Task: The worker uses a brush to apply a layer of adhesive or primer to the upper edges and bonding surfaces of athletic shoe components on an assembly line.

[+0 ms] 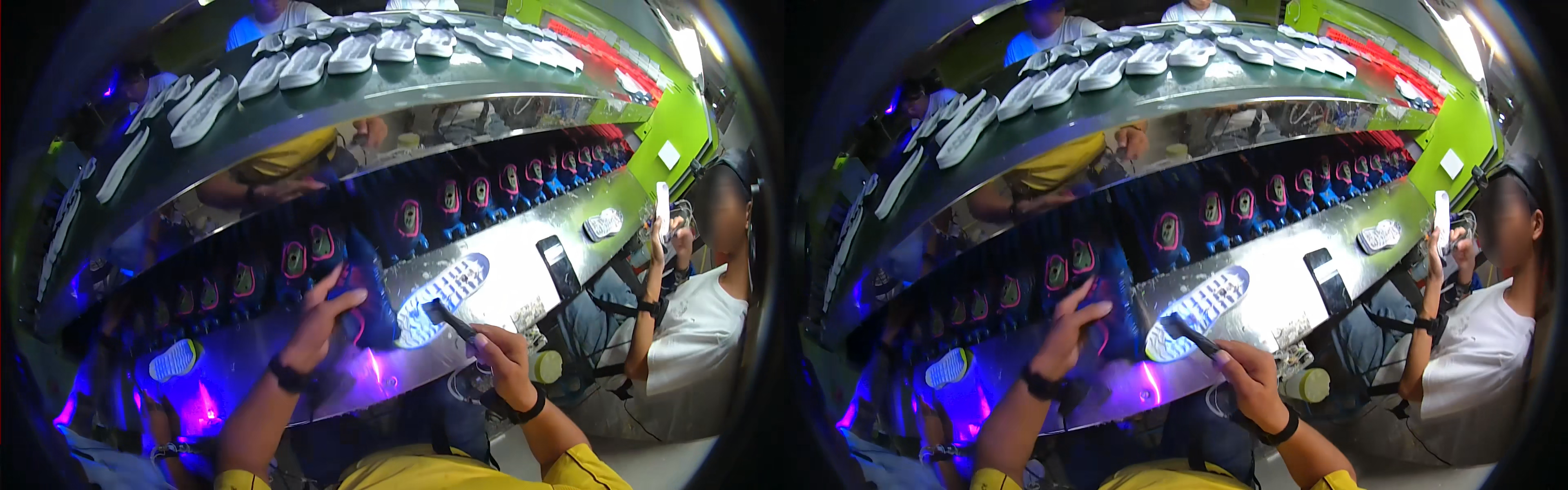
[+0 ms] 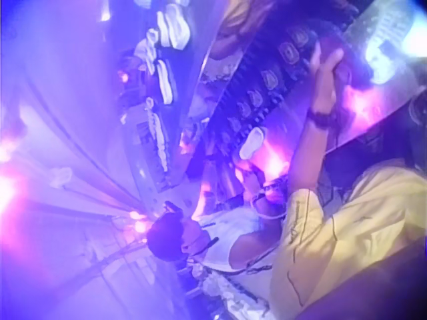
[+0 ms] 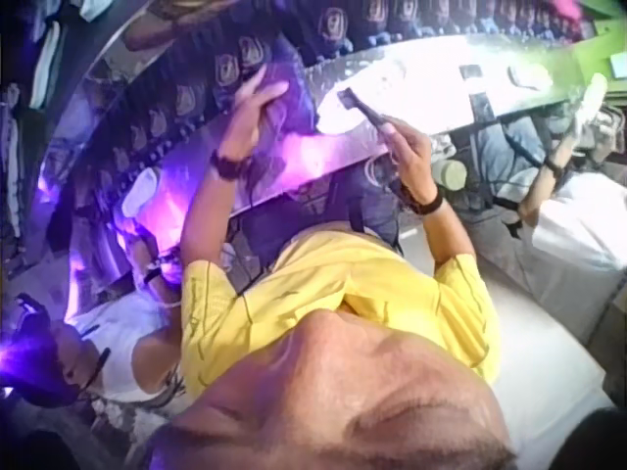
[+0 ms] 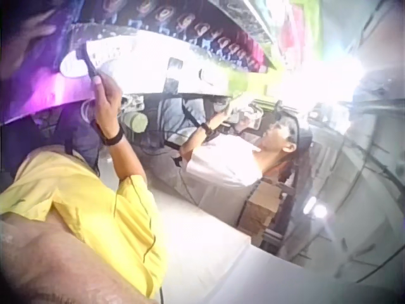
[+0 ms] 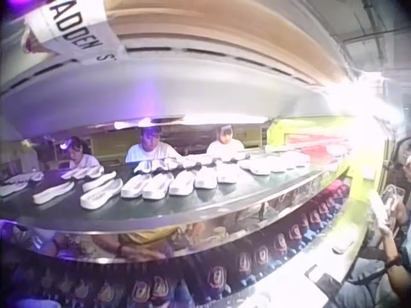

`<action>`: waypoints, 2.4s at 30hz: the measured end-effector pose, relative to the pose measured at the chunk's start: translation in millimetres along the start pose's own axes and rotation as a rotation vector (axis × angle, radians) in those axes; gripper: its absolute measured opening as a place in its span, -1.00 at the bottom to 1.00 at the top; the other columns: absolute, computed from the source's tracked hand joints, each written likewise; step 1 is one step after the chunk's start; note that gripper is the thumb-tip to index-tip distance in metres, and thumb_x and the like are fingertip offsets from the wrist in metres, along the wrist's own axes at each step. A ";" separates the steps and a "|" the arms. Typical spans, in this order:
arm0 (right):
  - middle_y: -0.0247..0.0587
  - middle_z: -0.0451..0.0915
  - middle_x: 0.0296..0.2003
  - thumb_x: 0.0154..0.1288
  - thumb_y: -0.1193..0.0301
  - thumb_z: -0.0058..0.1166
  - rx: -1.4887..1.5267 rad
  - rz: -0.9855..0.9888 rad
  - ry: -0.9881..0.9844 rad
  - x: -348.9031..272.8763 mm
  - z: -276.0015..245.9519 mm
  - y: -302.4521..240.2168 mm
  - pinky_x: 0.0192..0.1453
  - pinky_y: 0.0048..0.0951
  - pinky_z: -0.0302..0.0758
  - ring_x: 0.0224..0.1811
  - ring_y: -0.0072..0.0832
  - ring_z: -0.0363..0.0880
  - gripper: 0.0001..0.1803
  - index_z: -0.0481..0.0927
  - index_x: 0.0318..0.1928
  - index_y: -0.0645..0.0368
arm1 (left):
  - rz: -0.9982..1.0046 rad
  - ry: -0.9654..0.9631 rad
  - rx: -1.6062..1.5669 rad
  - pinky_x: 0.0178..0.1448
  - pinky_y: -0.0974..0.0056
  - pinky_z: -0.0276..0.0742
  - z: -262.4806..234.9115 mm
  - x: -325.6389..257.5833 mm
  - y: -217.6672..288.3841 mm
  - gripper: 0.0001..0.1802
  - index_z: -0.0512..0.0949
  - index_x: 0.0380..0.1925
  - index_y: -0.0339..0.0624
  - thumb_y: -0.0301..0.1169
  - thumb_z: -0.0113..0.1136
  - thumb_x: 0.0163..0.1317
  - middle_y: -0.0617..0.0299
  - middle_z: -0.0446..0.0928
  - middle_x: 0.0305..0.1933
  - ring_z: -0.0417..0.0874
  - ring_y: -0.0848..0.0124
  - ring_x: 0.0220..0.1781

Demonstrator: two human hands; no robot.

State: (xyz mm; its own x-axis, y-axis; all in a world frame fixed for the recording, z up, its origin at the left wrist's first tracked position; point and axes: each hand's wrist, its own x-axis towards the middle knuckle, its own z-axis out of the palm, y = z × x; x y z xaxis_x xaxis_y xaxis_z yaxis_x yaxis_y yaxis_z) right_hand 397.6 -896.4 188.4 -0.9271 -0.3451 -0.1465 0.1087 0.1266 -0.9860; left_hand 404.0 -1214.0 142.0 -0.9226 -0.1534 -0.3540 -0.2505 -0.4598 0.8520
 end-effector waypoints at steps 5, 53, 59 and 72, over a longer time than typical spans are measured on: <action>-0.41 0.67 -0.35 0.61 0.36 0.15 0.054 0.041 0.085 -0.7 -2.5 8.3 -0.26 -0.61 0.36 -0.35 -0.71 0.47 -0.65 0.72 0.15 0.42 | 0.386 0.278 1.117 0.27 0.05 0.67 3.7 135.7 10.7 -0.23 0.58 0.27 -0.07 -0.19 0.66 0.03 0.03 0.75 0.11 0.78 0.10 0.16; -0.29 0.55 -0.53 0.55 0.32 0.25 -0.290 0.090 -0.320 -42.1 127.9 -9.9 -0.33 -0.44 0.40 -0.42 -0.67 0.44 -0.71 0.75 -0.07 0.37 | 0.590 0.467 1.036 0.42 -0.01 0.58 -89.1 -225.6 -7.3 -0.08 0.54 0.28 -0.21 -0.39 0.67 -0.23 0.00 0.65 0.22 0.69 -0.01 0.24; -0.39 0.56 -0.49 0.63 0.28 0.13 -0.269 0.231 -0.466 -46.5 158.4 4.3 -0.25 -0.49 0.37 -0.38 -0.68 0.42 -0.65 0.71 -0.21 0.36 | 0.697 0.458 1.230 0.60 -0.22 0.36 -81.5 -261.0 -34.4 -0.12 0.45 0.30 -0.21 -0.41 0.55 -0.15 -0.01 0.59 0.30 0.60 -0.09 0.38; -0.20 0.82 -0.39 0.66 0.26 0.11 -0.282 0.112 -0.469 -66.4 200.2 35.1 -0.23 -0.39 0.60 -0.37 -0.57 0.73 -0.66 0.77 -0.06 0.31 | 0.763 0.454 1.192 0.58 -0.35 0.31 -91.9 -281.3 -63.5 -0.18 0.36 0.31 -0.24 -0.48 0.45 -0.04 -0.12 0.52 0.31 0.51 -0.22 0.43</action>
State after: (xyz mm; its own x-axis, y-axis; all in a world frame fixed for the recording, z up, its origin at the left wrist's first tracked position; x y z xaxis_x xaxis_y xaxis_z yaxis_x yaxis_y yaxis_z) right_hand 534.9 -1055.3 147.5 -0.6494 -0.6841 -0.3322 0.0373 0.4076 -0.9124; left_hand 706.4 -1222.0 152.1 -0.8269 -0.3778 0.4165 -0.0539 0.7905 0.6101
